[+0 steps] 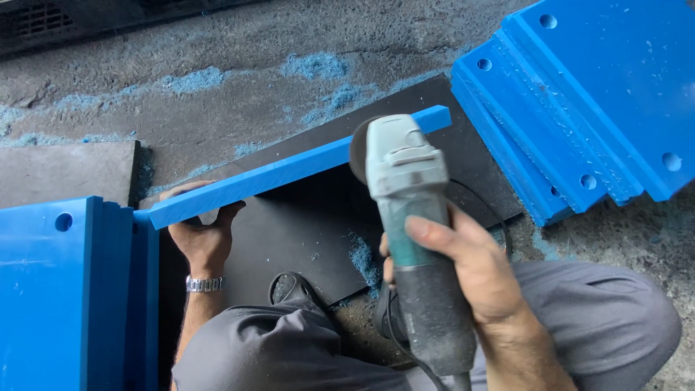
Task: Grinding the edges of blue plastic plates with an angle grinder.
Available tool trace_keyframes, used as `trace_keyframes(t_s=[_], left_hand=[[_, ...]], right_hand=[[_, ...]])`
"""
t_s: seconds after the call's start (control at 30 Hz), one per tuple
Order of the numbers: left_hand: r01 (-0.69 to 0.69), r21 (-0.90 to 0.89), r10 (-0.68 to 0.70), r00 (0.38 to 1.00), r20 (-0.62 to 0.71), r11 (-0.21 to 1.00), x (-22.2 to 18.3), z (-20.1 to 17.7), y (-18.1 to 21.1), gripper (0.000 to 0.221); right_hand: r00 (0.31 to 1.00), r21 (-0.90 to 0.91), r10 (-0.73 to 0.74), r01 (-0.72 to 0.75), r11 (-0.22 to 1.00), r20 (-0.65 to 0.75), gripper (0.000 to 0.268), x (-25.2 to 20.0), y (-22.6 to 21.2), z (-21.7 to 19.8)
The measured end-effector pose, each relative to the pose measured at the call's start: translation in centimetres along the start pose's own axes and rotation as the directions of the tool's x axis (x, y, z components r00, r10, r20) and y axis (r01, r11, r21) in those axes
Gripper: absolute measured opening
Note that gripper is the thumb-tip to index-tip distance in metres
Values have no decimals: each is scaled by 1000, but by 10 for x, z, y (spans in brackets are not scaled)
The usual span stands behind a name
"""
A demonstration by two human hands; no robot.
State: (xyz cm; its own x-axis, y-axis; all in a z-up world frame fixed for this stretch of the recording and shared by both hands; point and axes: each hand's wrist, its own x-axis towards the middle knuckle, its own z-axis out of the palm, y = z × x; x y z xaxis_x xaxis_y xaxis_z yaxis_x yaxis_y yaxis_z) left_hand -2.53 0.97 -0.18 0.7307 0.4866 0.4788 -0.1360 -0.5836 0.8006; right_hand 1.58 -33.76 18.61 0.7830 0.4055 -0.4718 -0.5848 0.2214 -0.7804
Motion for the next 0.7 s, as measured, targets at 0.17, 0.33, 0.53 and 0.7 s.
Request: trace_keyframes(t_s=[0.17,0.33,0.53,0.7], left_hand=[[-56,15,56,998,0,998,4,-4,11,61],[-79,-139,81,997,11,987,17,-6,6,55],[10,-248,-5,1000,21,969,56,-15,-7,45],[-308,-80,316,941,120,948,134,-9,30,45]], right_hand=[[969,109,-69,97,989,-236,55,-7,-22,-51],[897,36,-244,276,960,-367,60,-13,-30,-114],[868,-1,-342,366,930,-360,60,-7,-32,-143],[901,29,-320,343,939,-291,60,-3,-27,-148]])
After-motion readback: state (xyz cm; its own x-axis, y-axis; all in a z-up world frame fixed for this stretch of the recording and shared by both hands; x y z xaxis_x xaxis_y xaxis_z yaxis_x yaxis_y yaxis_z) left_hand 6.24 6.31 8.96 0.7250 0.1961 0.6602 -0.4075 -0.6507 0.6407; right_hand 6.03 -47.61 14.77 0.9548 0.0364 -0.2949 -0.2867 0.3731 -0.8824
